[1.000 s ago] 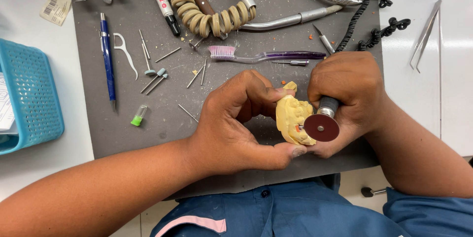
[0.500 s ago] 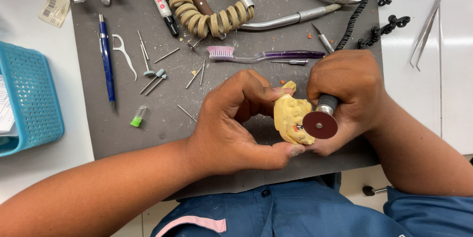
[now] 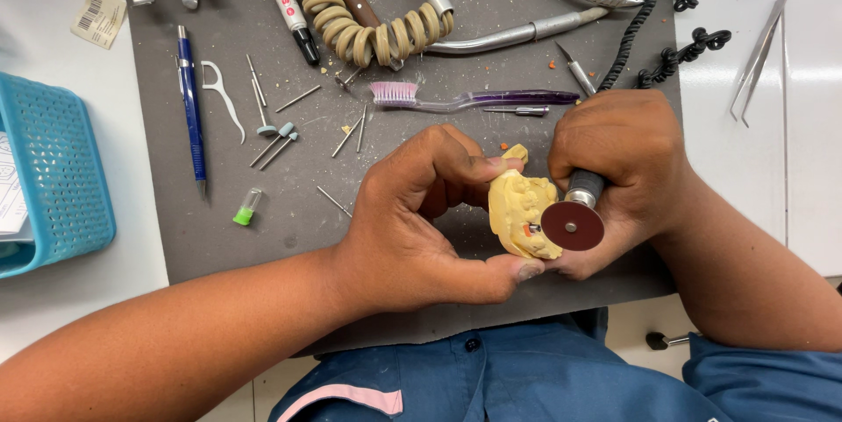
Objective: The person uses a rotary tool with a cutting disc to grind and shape a yellow dental prosthesis held in the left hand. The person rotates the prosthesis to access different areas and continues grinding along the edges and surfaces.
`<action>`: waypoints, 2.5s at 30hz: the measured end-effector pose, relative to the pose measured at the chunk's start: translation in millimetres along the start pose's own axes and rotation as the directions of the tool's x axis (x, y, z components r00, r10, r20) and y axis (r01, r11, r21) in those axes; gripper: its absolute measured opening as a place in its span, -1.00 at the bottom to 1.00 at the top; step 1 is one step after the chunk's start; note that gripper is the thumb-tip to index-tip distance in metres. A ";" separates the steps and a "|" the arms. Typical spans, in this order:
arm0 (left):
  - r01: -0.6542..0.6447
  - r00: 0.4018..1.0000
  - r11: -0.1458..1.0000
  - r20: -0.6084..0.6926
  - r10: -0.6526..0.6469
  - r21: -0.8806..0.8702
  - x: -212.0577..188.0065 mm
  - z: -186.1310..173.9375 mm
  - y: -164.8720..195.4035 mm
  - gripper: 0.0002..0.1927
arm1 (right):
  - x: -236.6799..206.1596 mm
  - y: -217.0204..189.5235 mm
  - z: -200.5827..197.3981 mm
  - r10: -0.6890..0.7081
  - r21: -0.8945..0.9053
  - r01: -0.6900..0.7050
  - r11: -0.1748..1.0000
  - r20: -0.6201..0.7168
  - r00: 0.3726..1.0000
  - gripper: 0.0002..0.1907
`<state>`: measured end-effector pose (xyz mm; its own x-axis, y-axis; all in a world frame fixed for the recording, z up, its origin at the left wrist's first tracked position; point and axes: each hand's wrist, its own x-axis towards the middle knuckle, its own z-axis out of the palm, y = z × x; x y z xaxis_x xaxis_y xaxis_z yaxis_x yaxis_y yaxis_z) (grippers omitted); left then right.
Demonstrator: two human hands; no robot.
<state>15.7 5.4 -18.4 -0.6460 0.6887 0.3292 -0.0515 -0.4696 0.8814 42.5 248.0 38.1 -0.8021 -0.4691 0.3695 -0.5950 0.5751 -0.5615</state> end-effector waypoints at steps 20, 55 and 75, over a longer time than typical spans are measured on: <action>0.011 1.000 1.000 -0.001 -0.011 0.006 0.0 0.0 1.0 -0.48 | -0.9 0.4 0.5 0.000 0.011 0.000 1.000 0.014 1.000 -0.38; 0.016 1.000 1.000 -0.006 -0.016 0.027 -1.0 -0.2 0.8 -0.47 | 0.2 0.2 1.1 -0.016 0.014 0.016 1.000 0.014 1.000 -0.37; 0.035 0.999 0.998 0.000 -0.035 0.049 0.5 0.3 4.0 -0.48 | 1.9 -1.4 1.4 -0.008 0.013 0.008 1.000 0.004 1.000 -0.41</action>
<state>15.3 4.1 -14.7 -0.6440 0.7047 0.2978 -0.0366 -0.4172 0.9081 41.9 245.4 38.6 -0.7973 -0.4759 0.3712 -0.6004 0.5625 -0.5685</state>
